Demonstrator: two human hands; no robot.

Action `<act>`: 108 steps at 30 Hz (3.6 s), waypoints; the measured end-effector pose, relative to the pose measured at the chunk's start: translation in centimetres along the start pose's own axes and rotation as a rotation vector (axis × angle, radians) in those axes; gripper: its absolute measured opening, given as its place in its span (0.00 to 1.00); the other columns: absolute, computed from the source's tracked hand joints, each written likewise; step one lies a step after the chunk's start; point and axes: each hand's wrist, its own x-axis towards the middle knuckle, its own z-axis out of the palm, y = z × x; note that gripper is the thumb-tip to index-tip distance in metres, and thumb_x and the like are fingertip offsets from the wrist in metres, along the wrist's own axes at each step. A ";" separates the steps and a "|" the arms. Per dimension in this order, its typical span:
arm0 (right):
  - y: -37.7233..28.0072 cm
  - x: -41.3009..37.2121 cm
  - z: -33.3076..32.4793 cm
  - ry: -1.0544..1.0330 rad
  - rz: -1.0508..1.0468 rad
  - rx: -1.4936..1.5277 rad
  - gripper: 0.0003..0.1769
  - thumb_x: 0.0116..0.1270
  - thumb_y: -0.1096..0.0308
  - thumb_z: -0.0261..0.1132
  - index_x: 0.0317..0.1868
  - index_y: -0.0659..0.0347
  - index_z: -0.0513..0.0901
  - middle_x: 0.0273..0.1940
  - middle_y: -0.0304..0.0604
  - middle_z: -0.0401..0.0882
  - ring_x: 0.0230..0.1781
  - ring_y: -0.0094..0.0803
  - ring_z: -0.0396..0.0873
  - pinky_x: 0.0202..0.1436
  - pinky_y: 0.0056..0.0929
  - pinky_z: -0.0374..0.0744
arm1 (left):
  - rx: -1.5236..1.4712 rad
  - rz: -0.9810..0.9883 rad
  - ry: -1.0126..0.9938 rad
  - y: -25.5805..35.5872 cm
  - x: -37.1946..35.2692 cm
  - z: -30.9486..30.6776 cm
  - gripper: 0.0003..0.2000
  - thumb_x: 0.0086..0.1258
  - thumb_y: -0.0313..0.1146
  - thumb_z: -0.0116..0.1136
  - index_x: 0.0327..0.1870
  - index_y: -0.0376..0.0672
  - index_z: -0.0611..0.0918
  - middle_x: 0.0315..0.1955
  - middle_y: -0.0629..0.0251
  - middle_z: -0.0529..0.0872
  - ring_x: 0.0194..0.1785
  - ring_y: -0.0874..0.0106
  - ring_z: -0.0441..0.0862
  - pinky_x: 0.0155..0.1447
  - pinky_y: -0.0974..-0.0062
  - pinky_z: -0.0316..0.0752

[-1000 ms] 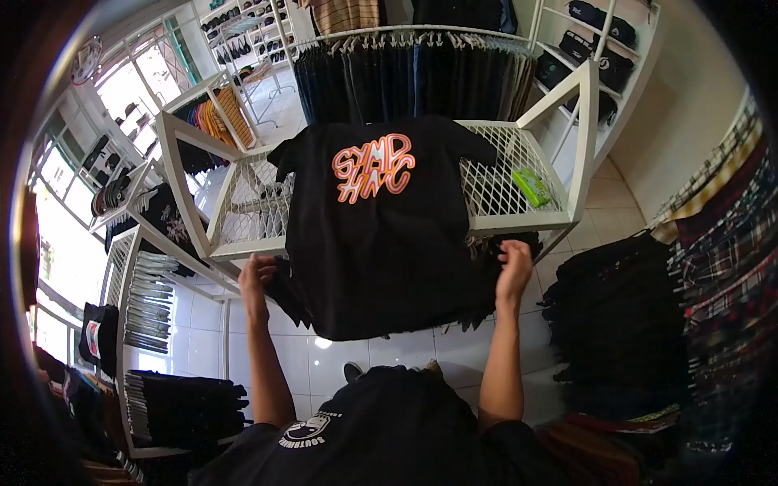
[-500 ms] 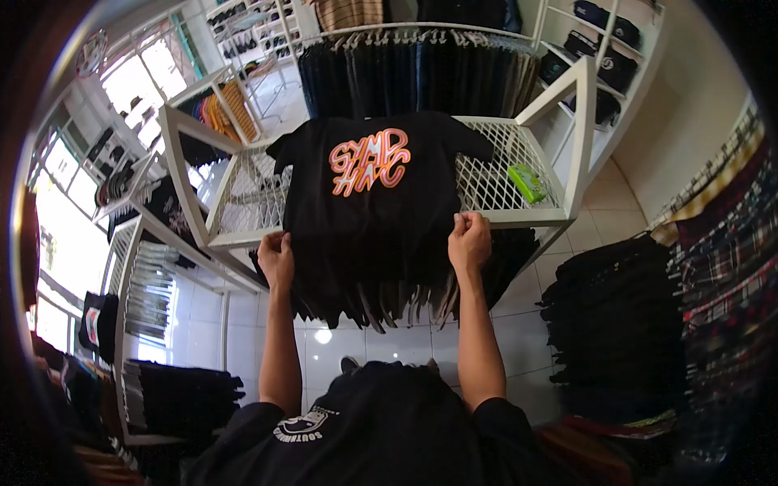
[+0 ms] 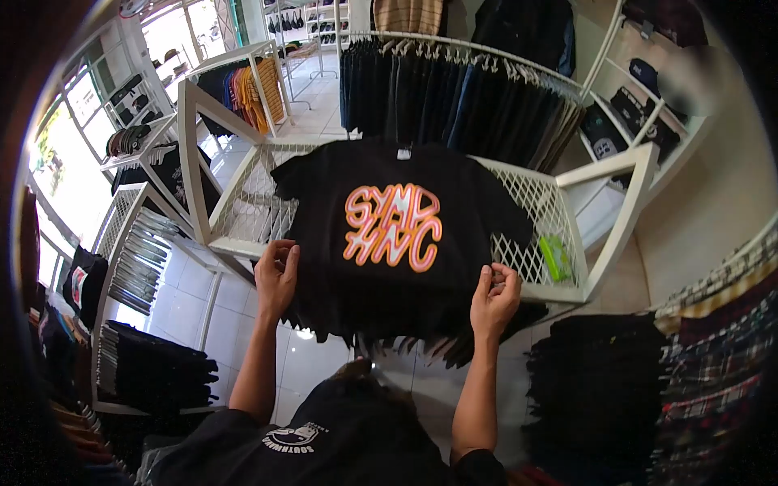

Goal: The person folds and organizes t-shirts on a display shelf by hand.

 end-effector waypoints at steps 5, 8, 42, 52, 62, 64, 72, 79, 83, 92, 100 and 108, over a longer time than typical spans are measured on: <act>-2.3 8.5 6.2 -0.162 -0.295 -0.019 0.07 0.72 0.67 0.71 0.44 0.60 0.86 0.35 0.39 0.79 0.24 0.27 0.75 0.29 0.28 0.74 | 0.056 0.292 -0.133 2.3 9.3 4.4 0.11 0.74 0.39 0.66 0.45 0.40 0.85 0.34 0.59 0.87 0.39 0.62 0.85 0.46 0.65 0.79; -1.9 14.8 11.8 -0.287 -0.377 -0.073 0.06 0.72 0.66 0.70 0.42 0.59 0.85 0.35 0.43 0.80 0.28 0.38 0.80 0.34 0.36 0.79 | 0.079 0.343 -0.208 2.3 16.7 8.8 0.12 0.73 0.40 0.66 0.44 0.41 0.85 0.34 0.60 0.87 0.42 0.60 0.85 0.49 0.62 0.79; 3.7 24.0 25.1 0.015 -0.588 -0.335 0.07 0.62 0.68 0.62 0.36 0.64 0.80 0.31 0.53 0.84 0.36 0.56 0.80 0.45 0.50 0.76 | 0.170 0.494 -0.011 -3.9 28.3 19.6 0.04 0.80 0.29 0.52 0.44 0.39 0.74 0.30 0.49 0.84 0.37 0.49 0.83 0.44 0.54 0.75; -7.1 22.2 15.0 0.019 -0.824 0.030 0.07 0.69 0.70 0.64 0.42 0.64 0.82 0.38 0.54 0.84 0.43 0.56 0.84 0.47 0.49 0.80 | 0.299 0.701 0.327 6.8 19.3 4.1 0.05 0.80 0.34 0.54 0.48 0.44 0.75 0.22 0.49 0.83 0.29 0.45 0.84 0.33 0.49 0.73; -20.0 13.4 3.1 -0.355 -0.978 0.360 0.10 0.78 0.65 0.64 0.50 0.63 0.85 0.43 0.55 0.87 0.44 0.54 0.87 0.47 0.39 0.82 | 0.521 0.630 0.492 14.1 0.3 -18.7 0.08 0.84 0.38 0.52 0.51 0.44 0.75 0.19 0.58 0.79 0.24 0.55 0.81 0.31 0.59 0.71; -22.5 11.9 2.4 -0.350 -1.027 0.417 0.10 0.78 0.65 0.64 0.50 0.63 0.85 0.43 0.55 0.87 0.44 0.53 0.87 0.47 0.39 0.82 | 0.553 0.464 0.421 15.5 -2.8 -22.2 0.10 0.85 0.38 0.53 0.54 0.41 0.75 0.25 0.50 0.83 0.29 0.60 0.85 0.41 0.63 0.78; -25.6 4.9 3.9 -0.309 -0.964 0.590 0.08 0.77 0.67 0.66 0.47 0.64 0.86 0.41 0.52 0.88 0.42 0.47 0.89 0.46 0.36 0.82 | 0.698 0.496 0.229 16.2 -10.6 -30.6 0.22 0.64 0.45 0.79 0.47 0.40 0.81 0.34 0.64 0.87 0.38 0.72 0.85 0.50 0.68 0.81; -28.6 -0.2 5.1 -0.341 -0.869 0.761 0.11 0.78 0.65 0.65 0.45 0.66 0.85 0.37 0.53 0.87 0.36 0.43 0.88 0.42 0.37 0.81 | 0.689 -0.010 0.055 12.5 -15.8 -35.8 0.18 0.61 0.41 0.79 0.44 0.37 0.90 0.33 0.52 0.90 0.37 0.65 0.86 0.47 0.65 0.80; -28.6 -1.1 3.7 -0.494 -0.915 0.668 0.13 0.79 0.64 0.65 0.43 0.67 0.85 0.36 0.54 0.87 0.34 0.45 0.87 0.40 0.38 0.80 | 0.941 -0.160 0.114 8.5 -17.0 -38.7 0.13 0.67 0.41 0.72 0.44 0.41 0.91 0.35 0.49 0.91 0.41 0.53 0.89 0.50 0.60 0.81; -24.0 -1.2 0.5 -0.566 -0.790 0.662 0.14 0.81 0.62 0.64 0.43 0.67 0.84 0.29 0.42 0.79 0.30 0.25 0.72 0.38 0.28 0.73 | 1.170 -0.119 0.313 6.5 -11.4 -35.9 0.15 0.73 0.38 0.55 0.52 0.44 0.88 0.41 0.45 0.90 0.48 0.45 0.88 0.55 0.48 0.81; -17.9 0.7 -7.8 -1.760 -0.465 0.582 0.12 0.77 0.61 0.69 0.47 0.64 0.86 0.35 0.30 0.77 0.37 0.18 0.72 0.44 0.21 0.71 | -0.244 0.216 0.140 7.1 -5.6 -30.7 0.16 0.82 0.31 0.55 0.65 0.37 0.83 0.49 0.63 0.90 0.46 0.76 0.87 0.54 0.74 0.85; -20.9 -5.9 -0.4 -1.200 -0.356 0.793 0.44 0.67 0.55 0.78 0.75 0.66 0.68 0.64 0.49 0.78 0.60 0.30 0.78 0.60 0.30 0.78 | -0.551 0.358 -0.310 18.2 -9.1 -25.0 0.19 0.83 0.29 0.50 0.70 0.34 0.79 0.67 0.56 0.82 0.61 0.75 0.86 0.65 0.76 0.81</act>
